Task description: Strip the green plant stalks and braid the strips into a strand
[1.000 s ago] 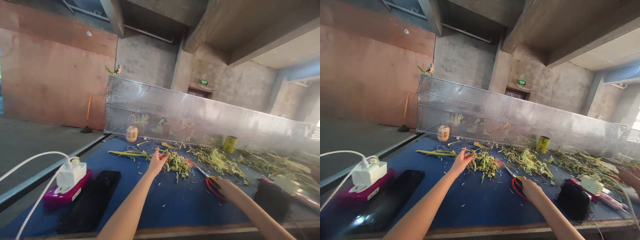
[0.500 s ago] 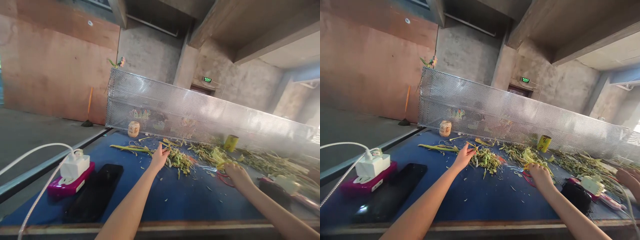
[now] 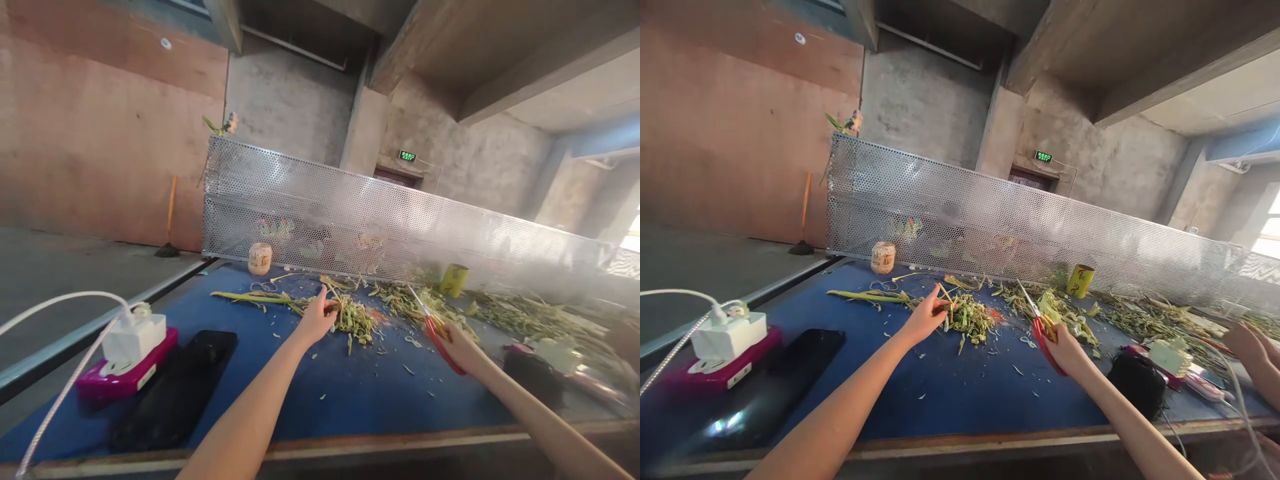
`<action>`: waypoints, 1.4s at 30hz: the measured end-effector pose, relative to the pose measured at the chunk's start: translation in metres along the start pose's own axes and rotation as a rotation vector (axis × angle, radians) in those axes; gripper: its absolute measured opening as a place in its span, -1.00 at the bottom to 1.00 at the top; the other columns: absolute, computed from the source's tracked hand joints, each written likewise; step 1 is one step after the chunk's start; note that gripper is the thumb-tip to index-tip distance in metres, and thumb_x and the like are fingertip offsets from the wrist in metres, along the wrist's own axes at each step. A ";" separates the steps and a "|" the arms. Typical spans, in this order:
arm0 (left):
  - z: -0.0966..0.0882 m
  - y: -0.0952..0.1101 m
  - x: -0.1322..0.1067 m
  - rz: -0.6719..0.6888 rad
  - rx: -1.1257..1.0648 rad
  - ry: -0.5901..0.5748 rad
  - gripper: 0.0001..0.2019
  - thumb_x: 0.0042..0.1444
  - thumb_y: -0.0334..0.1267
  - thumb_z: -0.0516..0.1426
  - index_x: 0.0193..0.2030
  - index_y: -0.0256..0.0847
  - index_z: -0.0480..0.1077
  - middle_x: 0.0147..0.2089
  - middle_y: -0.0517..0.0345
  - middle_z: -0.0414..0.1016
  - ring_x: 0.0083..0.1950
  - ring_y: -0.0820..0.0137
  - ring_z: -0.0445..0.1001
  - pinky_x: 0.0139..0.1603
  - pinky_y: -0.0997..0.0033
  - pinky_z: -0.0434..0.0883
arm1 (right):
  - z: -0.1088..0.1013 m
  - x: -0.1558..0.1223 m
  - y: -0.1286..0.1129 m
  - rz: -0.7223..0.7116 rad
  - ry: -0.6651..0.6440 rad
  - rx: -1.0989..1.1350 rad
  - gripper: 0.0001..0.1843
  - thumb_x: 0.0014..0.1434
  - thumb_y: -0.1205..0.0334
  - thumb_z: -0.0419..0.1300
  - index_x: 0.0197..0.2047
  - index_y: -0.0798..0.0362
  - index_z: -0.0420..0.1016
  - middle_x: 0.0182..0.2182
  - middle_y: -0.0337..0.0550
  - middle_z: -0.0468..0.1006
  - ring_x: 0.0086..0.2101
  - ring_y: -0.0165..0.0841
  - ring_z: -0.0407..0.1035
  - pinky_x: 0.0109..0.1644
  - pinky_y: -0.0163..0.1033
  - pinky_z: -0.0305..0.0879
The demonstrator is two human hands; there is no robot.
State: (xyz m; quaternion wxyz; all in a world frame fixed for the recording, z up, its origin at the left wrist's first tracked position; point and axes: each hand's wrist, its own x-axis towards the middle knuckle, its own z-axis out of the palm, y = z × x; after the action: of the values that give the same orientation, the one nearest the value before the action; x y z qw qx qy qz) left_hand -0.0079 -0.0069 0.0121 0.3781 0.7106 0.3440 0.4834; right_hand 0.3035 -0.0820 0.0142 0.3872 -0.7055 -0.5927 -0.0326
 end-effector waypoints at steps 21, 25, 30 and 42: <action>-0.009 -0.002 0.003 0.025 -0.185 0.102 -0.29 0.07 -0.39 0.01 0.25 -0.33 -0.38 -0.08 -0.11 0.42 -0.30 0.45 0.44 -0.10 0.28 0.34 | 0.075 0.016 -0.125 -0.225 -0.531 0.750 -0.57 -0.12 -0.09 0.18 -0.33 0.07 0.24 -0.50 -0.32 0.21 -0.50 -0.49 0.10 -0.48 -0.38 0.04; -0.009 0.002 0.000 0.049 -0.099 0.083 -0.26 0.10 -0.35 -0.01 0.27 -0.31 -0.45 -0.07 -0.06 0.43 -0.08 0.37 0.37 0.04 0.21 0.21 | 0.083 0.017 -0.110 -0.215 -0.642 0.729 -0.54 -0.07 -0.18 0.10 -0.35 0.08 0.25 -0.58 -0.35 0.12 -0.58 -0.53 0.01 -0.56 -0.38 -0.05; -0.003 0.008 0.001 0.090 -0.092 -0.021 -0.16 0.10 -0.33 0.01 0.24 -0.34 -0.64 -0.11 -0.03 0.44 -0.07 0.43 0.35 0.09 0.26 0.14 | 0.071 0.010 -0.091 -0.153 -0.872 0.729 -0.53 -0.07 -0.19 0.11 -0.36 0.09 0.26 -0.59 -0.36 0.13 -0.63 -0.57 0.00 -0.62 -0.42 -0.06; -0.008 0.014 -0.006 0.000 -0.264 -0.288 -0.11 0.09 -0.19 0.05 0.24 -0.24 -0.65 -0.14 0.05 0.45 -0.11 0.42 0.34 -0.04 0.36 0.19 | 0.065 0.013 -0.085 -0.110 -1.178 0.981 -0.47 -0.03 -0.21 0.07 -0.22 0.10 0.36 -0.60 -0.31 0.20 -0.61 -0.54 0.07 -0.64 -0.43 0.03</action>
State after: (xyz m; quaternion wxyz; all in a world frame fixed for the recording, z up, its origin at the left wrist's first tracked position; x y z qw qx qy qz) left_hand -0.0156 -0.0167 0.0241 0.5131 0.7167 0.2201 0.4178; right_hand 0.2069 -0.0339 0.0187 0.2740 -0.3235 -0.6820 0.5960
